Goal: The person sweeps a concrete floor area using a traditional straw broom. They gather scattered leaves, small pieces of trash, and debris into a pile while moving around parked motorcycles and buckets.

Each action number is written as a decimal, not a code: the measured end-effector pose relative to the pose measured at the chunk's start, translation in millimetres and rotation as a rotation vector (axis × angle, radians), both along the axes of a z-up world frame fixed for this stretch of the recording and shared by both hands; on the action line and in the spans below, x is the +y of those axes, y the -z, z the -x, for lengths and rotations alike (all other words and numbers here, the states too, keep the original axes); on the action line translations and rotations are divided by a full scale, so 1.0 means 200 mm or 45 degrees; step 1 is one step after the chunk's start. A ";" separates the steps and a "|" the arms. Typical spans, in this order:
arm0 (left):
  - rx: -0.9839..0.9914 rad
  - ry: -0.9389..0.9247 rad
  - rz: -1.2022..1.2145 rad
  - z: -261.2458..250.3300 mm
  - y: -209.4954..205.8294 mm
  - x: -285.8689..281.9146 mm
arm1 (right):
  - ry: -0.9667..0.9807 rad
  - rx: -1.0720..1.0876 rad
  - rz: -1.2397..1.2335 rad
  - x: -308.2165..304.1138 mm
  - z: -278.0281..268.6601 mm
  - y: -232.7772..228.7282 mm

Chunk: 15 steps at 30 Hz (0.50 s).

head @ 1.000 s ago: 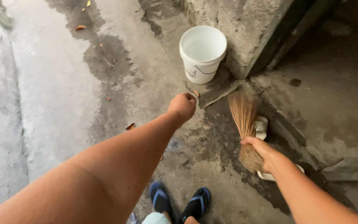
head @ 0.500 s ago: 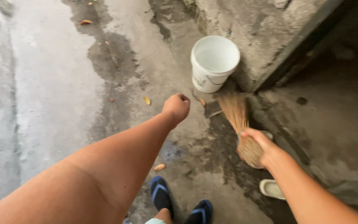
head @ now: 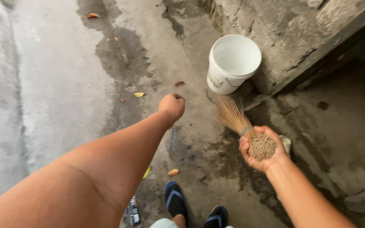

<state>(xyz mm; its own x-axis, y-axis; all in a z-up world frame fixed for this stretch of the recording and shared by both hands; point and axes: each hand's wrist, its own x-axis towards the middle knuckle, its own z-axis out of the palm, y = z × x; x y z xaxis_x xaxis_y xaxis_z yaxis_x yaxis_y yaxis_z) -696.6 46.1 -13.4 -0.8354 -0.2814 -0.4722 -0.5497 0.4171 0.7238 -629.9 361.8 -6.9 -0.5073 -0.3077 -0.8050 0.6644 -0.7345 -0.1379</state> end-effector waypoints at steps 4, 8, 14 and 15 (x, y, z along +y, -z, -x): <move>0.023 -0.024 -0.035 0.05 0.01 0.02 | 0.201 -0.192 -0.192 -0.20 -0.02 -0.06; 0.035 -0.043 -0.040 0.06 -0.01 -0.03 | 0.165 -0.234 -0.061 -0.55 0.22 0.04; 0.075 -0.200 0.050 0.01 -0.03 -0.24 | -0.144 -0.056 0.415 -0.88 0.63 0.09; 0.059 -0.241 0.047 -0.01 -0.03 -0.29 | -0.171 -0.055 0.463 -0.87 0.63 0.07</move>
<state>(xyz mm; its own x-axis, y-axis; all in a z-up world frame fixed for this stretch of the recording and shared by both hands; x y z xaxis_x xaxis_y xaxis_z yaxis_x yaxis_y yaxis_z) -694.4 -11.7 -8.1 -0.7867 -0.4518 -0.4207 -0.5870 0.3366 0.7363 -756.9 188.5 -21.2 -0.4106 -0.6386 -0.6508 0.7577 -0.6360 0.1460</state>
